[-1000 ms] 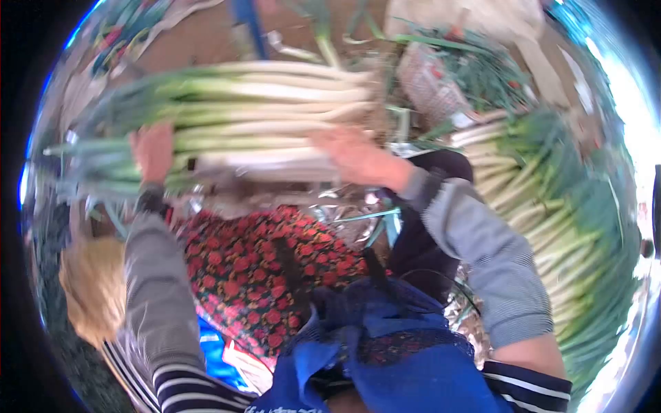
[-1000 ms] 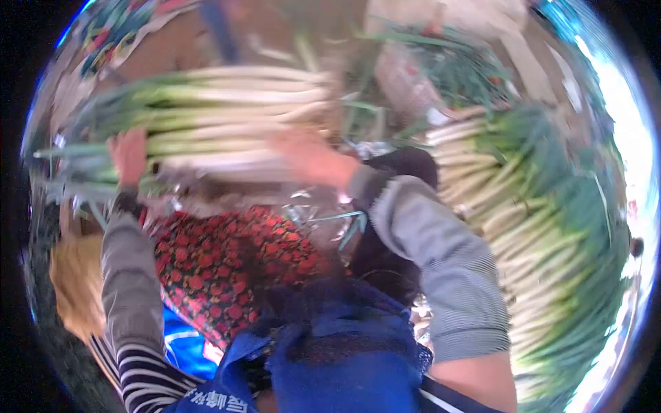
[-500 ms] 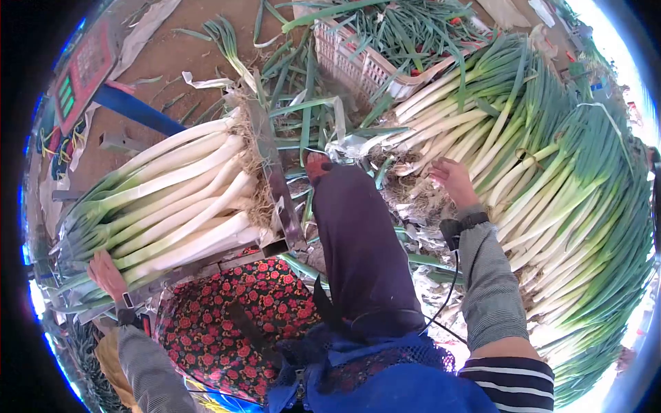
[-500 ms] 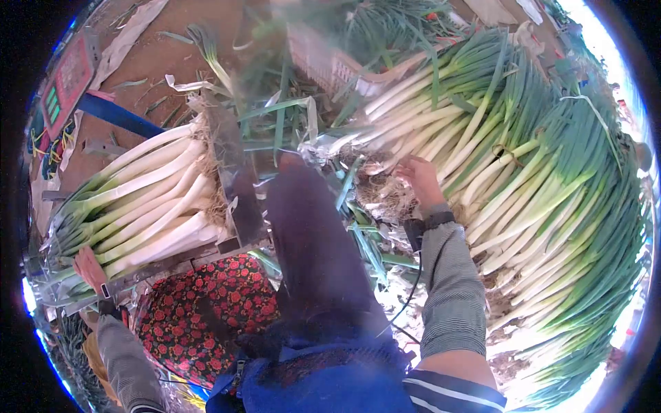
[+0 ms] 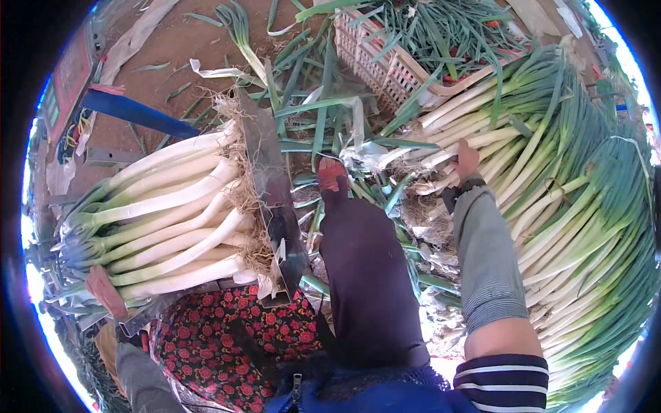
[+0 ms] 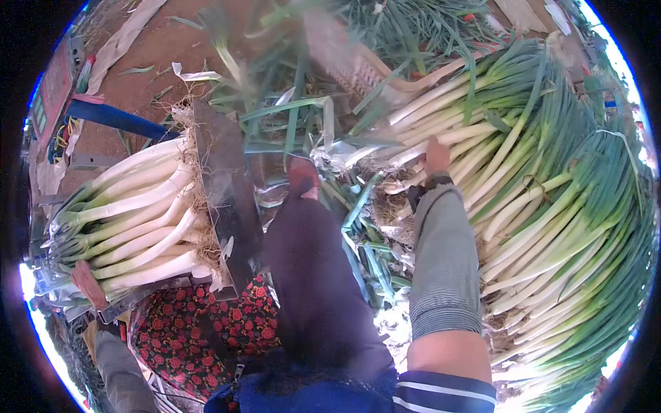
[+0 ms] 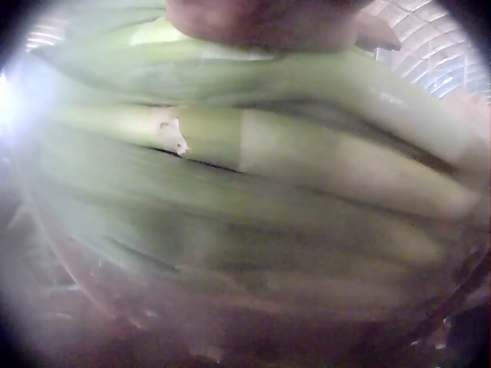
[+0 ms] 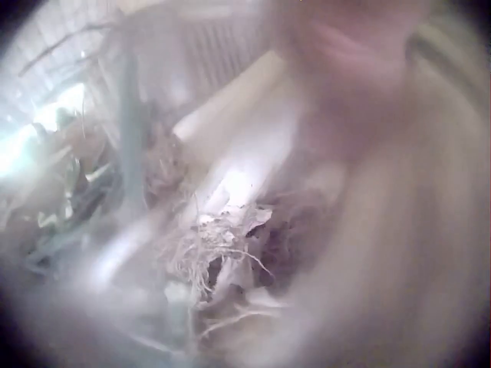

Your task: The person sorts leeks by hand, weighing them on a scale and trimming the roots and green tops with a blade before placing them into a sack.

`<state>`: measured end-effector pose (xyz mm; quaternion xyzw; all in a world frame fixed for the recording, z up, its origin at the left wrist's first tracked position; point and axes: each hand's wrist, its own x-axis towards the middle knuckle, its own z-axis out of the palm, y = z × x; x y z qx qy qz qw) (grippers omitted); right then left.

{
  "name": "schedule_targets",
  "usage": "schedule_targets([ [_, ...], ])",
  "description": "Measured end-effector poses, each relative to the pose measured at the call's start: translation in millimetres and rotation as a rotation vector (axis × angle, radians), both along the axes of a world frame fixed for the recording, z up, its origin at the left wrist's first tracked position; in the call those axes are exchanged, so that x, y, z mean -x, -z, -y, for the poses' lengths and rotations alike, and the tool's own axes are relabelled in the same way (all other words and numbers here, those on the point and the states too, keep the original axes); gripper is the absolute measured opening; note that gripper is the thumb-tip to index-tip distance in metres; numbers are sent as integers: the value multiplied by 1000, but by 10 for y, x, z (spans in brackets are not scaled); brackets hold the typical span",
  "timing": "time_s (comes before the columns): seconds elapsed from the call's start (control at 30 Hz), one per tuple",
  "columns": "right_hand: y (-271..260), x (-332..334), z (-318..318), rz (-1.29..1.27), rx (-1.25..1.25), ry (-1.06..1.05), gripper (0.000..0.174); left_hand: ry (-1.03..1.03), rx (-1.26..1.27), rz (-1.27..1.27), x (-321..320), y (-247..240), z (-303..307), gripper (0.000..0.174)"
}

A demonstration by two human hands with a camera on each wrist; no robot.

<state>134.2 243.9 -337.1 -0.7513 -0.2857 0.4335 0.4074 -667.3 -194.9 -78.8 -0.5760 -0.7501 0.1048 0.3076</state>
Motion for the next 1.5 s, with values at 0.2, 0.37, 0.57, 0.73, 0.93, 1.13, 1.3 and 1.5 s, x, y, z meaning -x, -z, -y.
schedule_targets([
  [0.2,-923,-78,939,-415,-114,-101,29,-84,62,-34,-62,-35,-51,27],
  [0.37,-2417,551,2027,-820,-92,-206,32,-276,16,120,-153,-58,-166,26],
  [0.57,-2140,407,1885,-757,-447,-314,34,-306,-9,47,-233,-10,-256,26],
  [0.73,-2044,500,1715,-1302,-372,-94,31,39,-328,996,-183,-329,-238,28],
  [0.93,-2193,662,1948,-1139,-304,-222,33,196,-664,1011,-2309,-1576,-441,21],
  [1.13,-2128,703,2152,-1034,-299,-125,30,920,-8,1187,-4771,-998,-1219,43],
  [1.3,-2105,575,2307,-1160,-408,-195,32,773,261,1047,-5470,-376,-1413,49],
  [1.5,-1563,679,2362,-1157,-548,-193,30,700,323,1413,-5660,-269,-1268,39],
])
